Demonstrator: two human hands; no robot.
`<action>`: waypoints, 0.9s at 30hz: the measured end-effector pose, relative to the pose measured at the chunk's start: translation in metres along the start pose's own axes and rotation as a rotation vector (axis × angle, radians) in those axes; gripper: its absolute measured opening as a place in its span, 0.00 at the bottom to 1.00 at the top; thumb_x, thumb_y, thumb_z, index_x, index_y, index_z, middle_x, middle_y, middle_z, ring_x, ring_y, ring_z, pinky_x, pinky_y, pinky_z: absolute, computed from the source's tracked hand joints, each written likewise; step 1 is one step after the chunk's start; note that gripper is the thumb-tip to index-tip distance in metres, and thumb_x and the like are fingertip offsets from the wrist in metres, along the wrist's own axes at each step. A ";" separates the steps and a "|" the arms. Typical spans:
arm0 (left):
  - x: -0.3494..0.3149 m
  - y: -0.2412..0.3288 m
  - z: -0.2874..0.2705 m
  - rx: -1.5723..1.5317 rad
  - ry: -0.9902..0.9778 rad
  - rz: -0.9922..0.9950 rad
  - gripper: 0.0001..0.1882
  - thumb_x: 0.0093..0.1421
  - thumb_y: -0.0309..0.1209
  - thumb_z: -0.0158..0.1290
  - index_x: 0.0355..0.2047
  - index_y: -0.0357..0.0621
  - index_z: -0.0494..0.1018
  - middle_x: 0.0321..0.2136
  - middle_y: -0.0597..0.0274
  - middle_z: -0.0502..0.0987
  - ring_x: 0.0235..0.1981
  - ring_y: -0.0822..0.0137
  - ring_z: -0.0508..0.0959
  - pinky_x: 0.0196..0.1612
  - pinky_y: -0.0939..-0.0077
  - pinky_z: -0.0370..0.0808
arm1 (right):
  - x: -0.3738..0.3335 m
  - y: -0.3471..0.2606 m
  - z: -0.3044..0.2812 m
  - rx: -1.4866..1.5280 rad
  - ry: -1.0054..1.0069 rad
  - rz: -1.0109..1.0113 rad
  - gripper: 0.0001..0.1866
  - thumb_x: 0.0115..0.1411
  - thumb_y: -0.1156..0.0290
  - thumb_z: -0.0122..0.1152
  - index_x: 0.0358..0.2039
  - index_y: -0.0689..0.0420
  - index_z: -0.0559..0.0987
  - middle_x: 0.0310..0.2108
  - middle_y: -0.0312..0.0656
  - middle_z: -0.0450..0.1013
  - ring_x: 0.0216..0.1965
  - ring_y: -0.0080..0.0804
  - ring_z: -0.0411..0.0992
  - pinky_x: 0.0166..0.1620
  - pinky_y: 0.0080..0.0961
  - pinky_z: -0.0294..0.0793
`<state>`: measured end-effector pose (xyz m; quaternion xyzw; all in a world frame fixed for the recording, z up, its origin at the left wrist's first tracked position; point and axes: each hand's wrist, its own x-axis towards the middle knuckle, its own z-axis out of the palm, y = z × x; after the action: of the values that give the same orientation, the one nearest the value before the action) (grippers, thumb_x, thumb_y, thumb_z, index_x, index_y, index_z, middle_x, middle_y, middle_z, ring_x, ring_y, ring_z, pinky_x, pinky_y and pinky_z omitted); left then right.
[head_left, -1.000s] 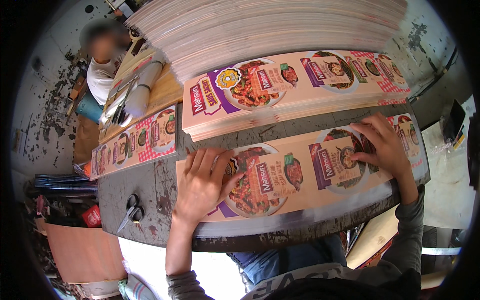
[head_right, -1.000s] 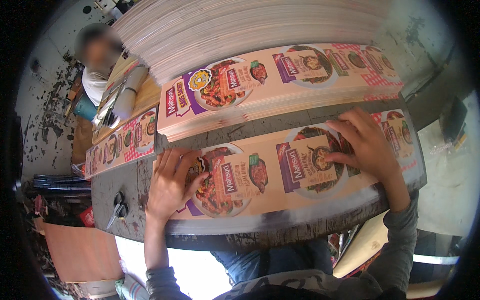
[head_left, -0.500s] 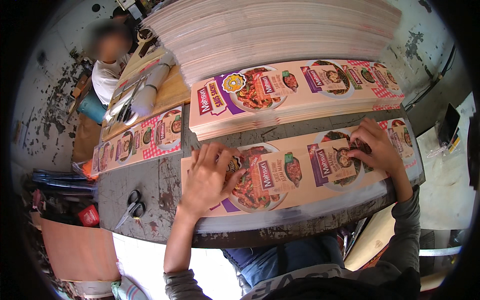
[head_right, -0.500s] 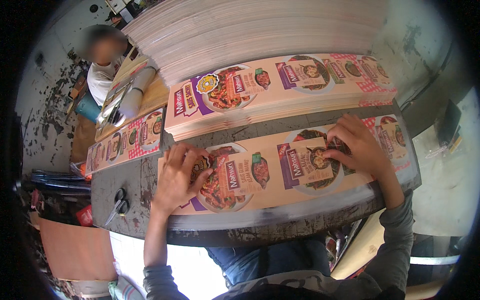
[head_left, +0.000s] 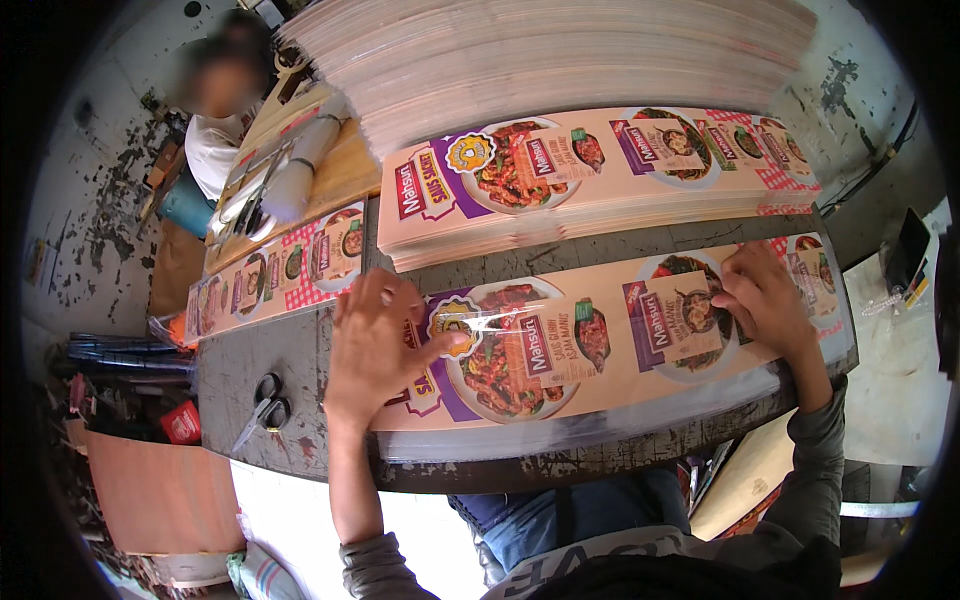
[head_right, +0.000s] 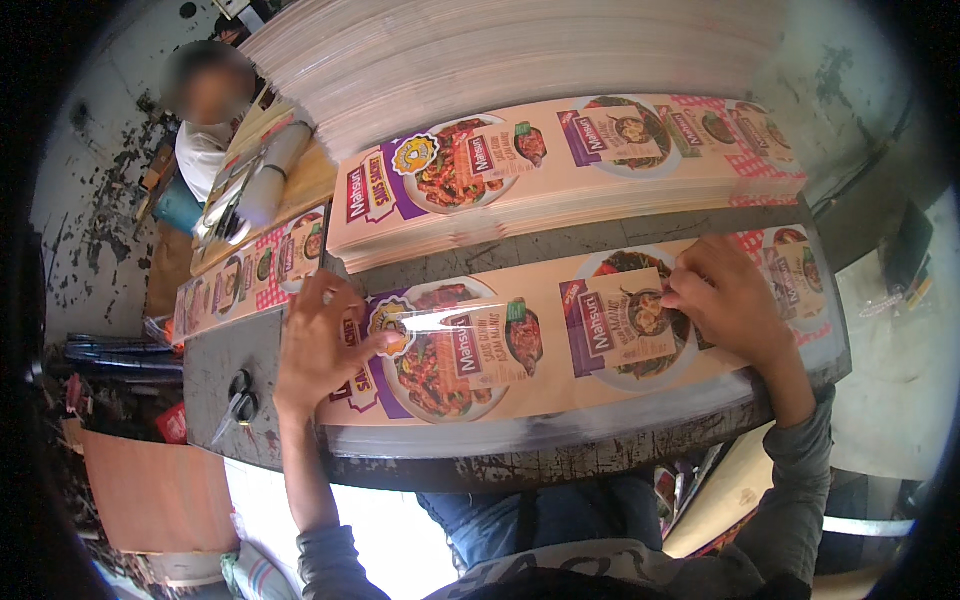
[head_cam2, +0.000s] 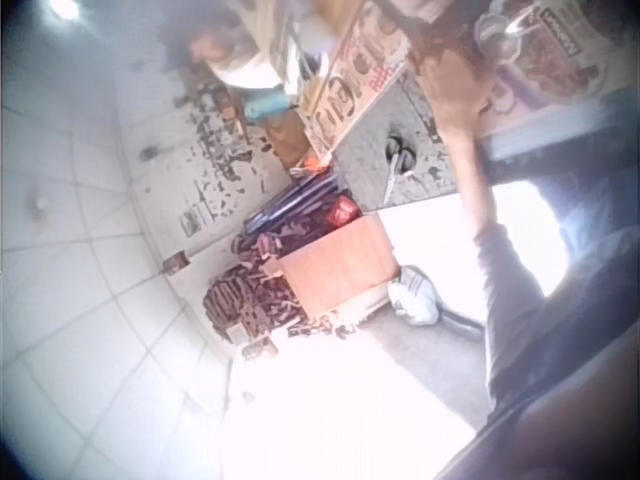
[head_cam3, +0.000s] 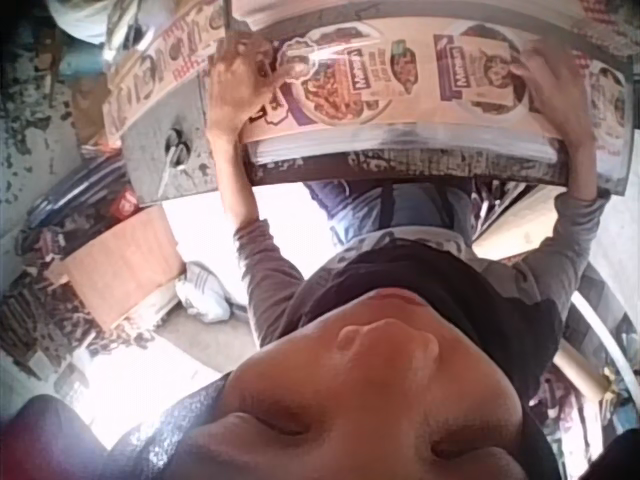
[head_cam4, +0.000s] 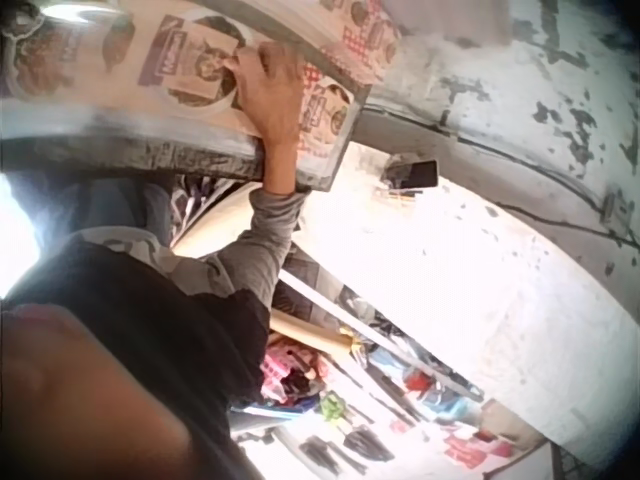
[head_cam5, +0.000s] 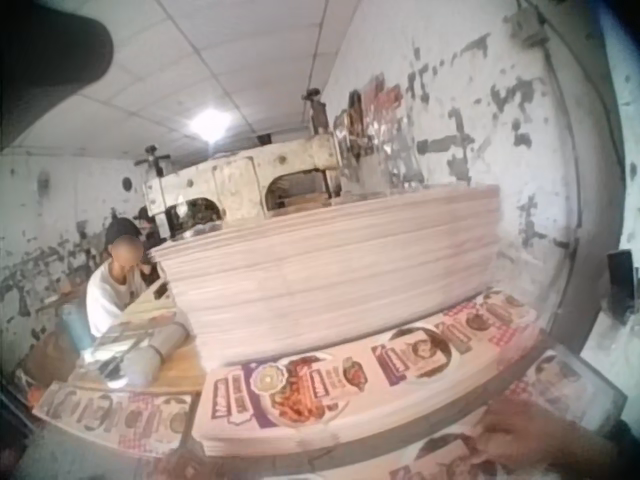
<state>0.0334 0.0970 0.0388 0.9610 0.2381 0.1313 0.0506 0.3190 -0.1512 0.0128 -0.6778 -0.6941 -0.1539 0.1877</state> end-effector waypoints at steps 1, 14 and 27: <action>0.000 -0.005 0.000 -0.040 0.000 0.009 0.18 0.42 0.40 0.59 0.21 0.39 0.67 0.28 0.59 0.65 0.33 0.59 0.68 0.37 0.63 0.63 | -0.002 -0.002 0.000 0.030 0.013 0.065 0.14 0.42 0.66 0.61 0.26 0.58 0.69 0.28 0.41 0.62 0.31 0.39 0.61 0.34 0.32 0.62; 0.007 -0.014 0.002 -0.390 0.145 0.054 0.12 0.43 0.28 0.59 0.20 0.35 0.66 0.25 0.58 0.69 0.20 0.64 0.70 0.23 0.73 0.68 | 0.003 0.009 -0.004 0.232 -0.032 0.191 0.12 0.41 0.75 0.61 0.23 0.59 0.66 0.32 0.42 0.61 0.34 0.39 0.61 0.36 0.31 0.61; 0.007 -0.019 0.004 -0.153 0.284 0.179 0.12 0.42 0.32 0.59 0.19 0.41 0.67 0.24 0.63 0.71 0.27 0.64 0.71 0.33 0.70 0.62 | 0.002 0.008 -0.005 0.190 -0.008 0.202 0.08 0.43 0.75 0.59 0.23 0.60 0.69 0.36 0.41 0.63 0.37 0.38 0.62 0.40 0.29 0.63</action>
<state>0.0321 0.1173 0.0332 0.9435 0.1458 0.2873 0.0776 0.3274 -0.1515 0.0175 -0.7240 -0.6343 -0.0652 0.2629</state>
